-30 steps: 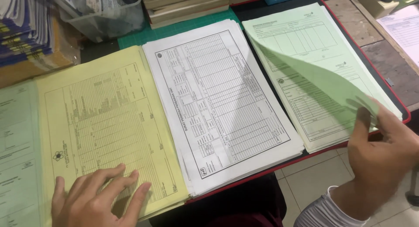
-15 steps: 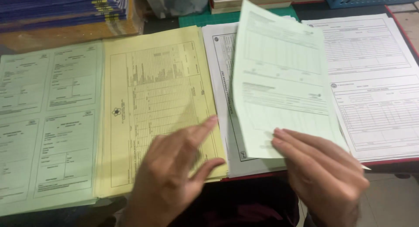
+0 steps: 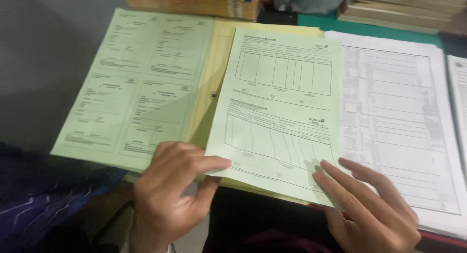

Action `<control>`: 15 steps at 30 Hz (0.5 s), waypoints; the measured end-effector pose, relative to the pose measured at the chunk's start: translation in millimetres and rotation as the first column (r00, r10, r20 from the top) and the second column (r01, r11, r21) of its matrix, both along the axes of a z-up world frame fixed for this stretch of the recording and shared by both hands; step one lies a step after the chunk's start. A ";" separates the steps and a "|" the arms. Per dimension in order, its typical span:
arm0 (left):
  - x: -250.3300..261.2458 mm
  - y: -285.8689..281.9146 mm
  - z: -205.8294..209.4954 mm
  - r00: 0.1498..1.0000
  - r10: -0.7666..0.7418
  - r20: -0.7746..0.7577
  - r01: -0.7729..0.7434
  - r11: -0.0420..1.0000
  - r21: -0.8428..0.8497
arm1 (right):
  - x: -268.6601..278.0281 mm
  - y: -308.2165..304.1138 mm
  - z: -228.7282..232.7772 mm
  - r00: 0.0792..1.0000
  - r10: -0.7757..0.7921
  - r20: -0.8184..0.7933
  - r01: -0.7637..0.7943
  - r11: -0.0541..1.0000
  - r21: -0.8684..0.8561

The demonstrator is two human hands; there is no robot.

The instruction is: Organizing and reviewing printed forms and documents in a binder and loose stacks

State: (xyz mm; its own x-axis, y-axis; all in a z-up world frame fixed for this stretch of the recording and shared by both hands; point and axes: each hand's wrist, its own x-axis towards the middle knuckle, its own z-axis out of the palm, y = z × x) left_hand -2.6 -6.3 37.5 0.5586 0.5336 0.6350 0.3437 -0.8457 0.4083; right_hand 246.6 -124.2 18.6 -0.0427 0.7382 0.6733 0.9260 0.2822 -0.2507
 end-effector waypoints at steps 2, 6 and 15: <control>-22.4 1.7 -2.0 0.988 0.149 0.049 -0.146 0.987 -0.059 | 0.3 4.1 -2.5 0.996 0.040 0.077 -0.038 0.999 -0.033; -61.2 6.3 2.0 0.960 0.262 0.098 -0.254 0.964 -0.082 | -25.2 28.7 -0.5 0.991 0.088 0.097 -0.080 0.994 -0.080; -144.2 24.5 -19.3 0.845 0.533 0.051 -0.526 0.844 -0.106 | -109.8 93.0 9.4 0.914 0.385 0.132 -0.374 0.922 -0.098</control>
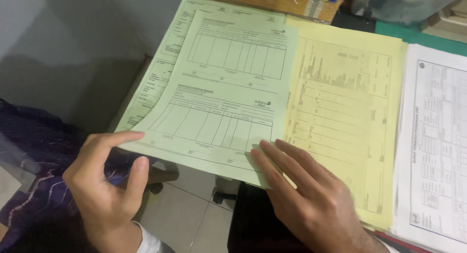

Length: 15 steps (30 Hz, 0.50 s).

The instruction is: Organizing and reviewing printed forms and documents in a binder and loose stacks

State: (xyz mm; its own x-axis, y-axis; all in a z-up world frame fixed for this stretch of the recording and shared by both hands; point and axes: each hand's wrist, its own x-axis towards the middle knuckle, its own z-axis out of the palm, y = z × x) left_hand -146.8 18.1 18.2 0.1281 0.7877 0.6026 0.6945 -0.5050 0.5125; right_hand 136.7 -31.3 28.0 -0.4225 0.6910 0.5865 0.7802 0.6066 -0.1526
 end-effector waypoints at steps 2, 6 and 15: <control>-8.8 6.8 -2.3 0.995 0.032 -0.090 -0.027 0.998 0.059 | -15.8 7.3 -2.2 1.000 -0.023 -0.002 0.023 1.000 0.008; -21.1 17.2 -18.3 0.997 0.064 -0.049 -0.064 0.998 0.011 | -36.6 14.9 -6.6 1.000 -0.007 -0.009 0.007 1.000 -0.025; -33.6 33.5 -46.3 0.985 -0.049 0.164 0.063 0.995 -0.077 | -54.4 26.2 -23.9 0.999 -0.035 0.017 0.036 0.997 -0.075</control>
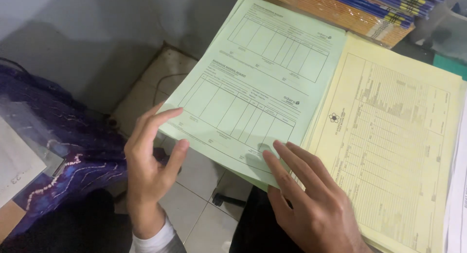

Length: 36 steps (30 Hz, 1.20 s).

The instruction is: Organizing and reviewing printed forms and documents in a binder and loose stacks

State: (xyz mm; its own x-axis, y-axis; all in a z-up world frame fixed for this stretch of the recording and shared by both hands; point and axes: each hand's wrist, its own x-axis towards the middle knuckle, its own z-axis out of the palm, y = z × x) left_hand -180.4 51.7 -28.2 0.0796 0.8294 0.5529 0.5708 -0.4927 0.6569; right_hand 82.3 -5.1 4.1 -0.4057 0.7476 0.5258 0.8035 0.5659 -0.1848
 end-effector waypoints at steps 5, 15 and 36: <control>3.5 5.8 -9.5 0.998 0.002 0.069 -0.007 0.997 0.073 | -2.3 2.7 -3.4 0.996 0.006 -0.089 -0.013 0.997 -0.081; 3.5 9.6 -13.2 0.990 -0.006 0.142 -0.004 0.998 0.067 | -1.7 4.2 -4.8 0.993 -0.008 -0.121 -0.001 0.997 -0.077; 37.5 238.8 -19.9 0.908 -0.345 0.237 0.409 0.606 -0.683 | -0.3 8.8 -5.7 0.996 0.052 -0.072 -0.061 0.990 -0.124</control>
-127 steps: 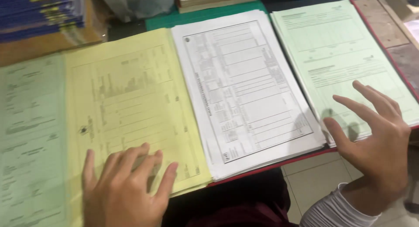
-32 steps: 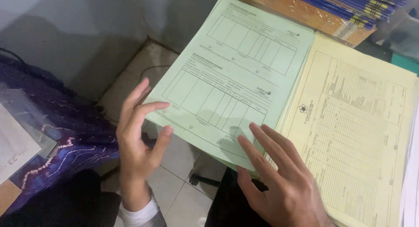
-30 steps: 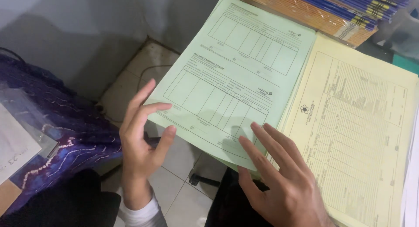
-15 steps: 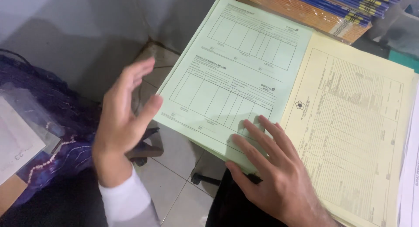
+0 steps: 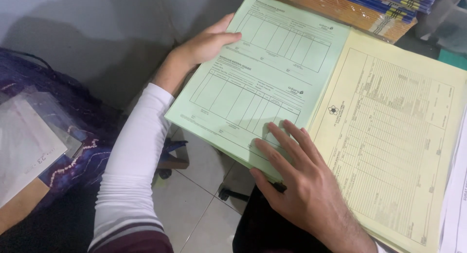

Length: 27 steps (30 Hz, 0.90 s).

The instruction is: Organizing and reviewing printed forms and documents in a binder and loose stacks

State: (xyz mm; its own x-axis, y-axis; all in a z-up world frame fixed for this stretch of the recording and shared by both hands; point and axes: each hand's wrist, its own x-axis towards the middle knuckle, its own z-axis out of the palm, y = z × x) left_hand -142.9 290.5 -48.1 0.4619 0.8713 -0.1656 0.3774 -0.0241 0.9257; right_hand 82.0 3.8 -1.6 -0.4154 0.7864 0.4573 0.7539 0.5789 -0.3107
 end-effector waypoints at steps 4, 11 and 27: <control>-3.9 -3.1 -3.7 0.960 -0.181 0.215 0.156 0.979 0.129 | -0.8 0.6 0.1 1.000 0.018 0.016 -0.018 1.000 -0.009; -5.7 0.6 -8.4 0.962 0.004 0.274 0.006 0.999 -0.034 | -0.3 1.2 -2.3 0.999 0.009 0.039 -0.009 1.000 0.016; 35.9 -225.5 61.1 0.917 0.183 -0.355 0.233 0.476 0.848 | -2.0 1.4 -12.8 0.980 -0.036 0.193 0.012 0.992 0.124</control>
State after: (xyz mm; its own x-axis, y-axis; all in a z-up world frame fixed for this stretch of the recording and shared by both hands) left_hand -107.0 64.9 13.0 0.5730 0.6417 0.5098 0.6406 -0.7387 0.2097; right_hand 80.0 5.1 -14.4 -0.4876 0.7408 0.4620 0.8071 0.5843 -0.0852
